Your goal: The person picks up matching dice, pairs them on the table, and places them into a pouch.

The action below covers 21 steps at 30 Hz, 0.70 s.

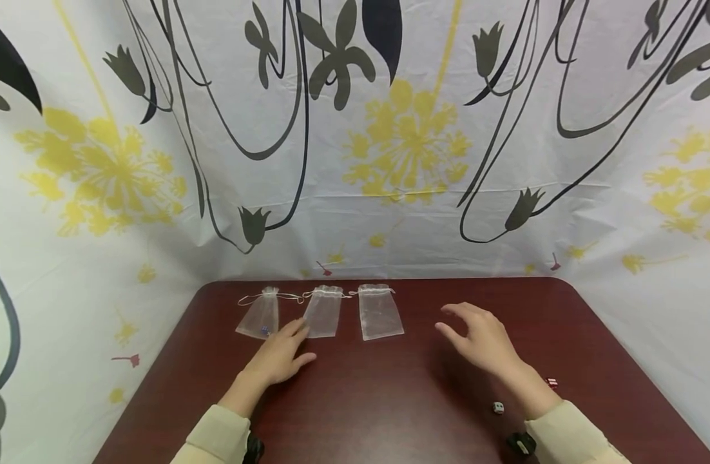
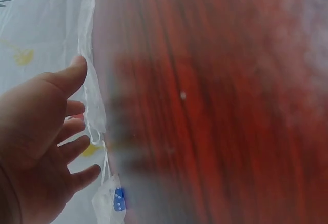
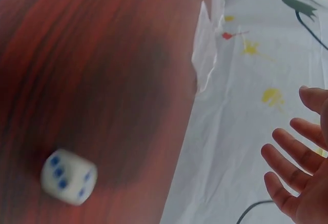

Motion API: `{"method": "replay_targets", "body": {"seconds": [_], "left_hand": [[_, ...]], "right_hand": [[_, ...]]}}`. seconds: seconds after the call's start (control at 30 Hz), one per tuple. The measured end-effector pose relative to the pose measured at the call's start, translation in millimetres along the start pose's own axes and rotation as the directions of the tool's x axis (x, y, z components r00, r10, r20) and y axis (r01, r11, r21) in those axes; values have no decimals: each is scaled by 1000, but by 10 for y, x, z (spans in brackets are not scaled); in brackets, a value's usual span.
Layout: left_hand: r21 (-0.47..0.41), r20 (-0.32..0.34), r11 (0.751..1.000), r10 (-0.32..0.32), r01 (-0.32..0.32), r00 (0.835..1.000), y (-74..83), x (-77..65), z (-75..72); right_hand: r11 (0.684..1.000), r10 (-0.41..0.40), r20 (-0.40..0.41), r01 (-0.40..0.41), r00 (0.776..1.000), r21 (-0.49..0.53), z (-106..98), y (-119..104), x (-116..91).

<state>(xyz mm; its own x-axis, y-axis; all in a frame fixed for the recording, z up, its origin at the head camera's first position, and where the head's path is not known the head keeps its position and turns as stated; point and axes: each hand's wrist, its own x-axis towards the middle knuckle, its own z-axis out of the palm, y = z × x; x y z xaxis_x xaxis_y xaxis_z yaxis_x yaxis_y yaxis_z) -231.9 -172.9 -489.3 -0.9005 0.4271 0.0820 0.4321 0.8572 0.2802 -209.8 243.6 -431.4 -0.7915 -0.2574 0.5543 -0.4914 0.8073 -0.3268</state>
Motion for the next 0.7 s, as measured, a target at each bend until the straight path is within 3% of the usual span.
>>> {"method": "replay_targets", "body": {"seconds": [0.43,0.7], "left_hand": [[-26,117,998,-48,51,992,25,20,39],[-36,135,997,-59,64,989,35,2,37]], "right_hand": [[998,57,18,-57,998,-27,-202,263,-320],[996,70,-4,-70,998,-58,-287,433,-532]]}}
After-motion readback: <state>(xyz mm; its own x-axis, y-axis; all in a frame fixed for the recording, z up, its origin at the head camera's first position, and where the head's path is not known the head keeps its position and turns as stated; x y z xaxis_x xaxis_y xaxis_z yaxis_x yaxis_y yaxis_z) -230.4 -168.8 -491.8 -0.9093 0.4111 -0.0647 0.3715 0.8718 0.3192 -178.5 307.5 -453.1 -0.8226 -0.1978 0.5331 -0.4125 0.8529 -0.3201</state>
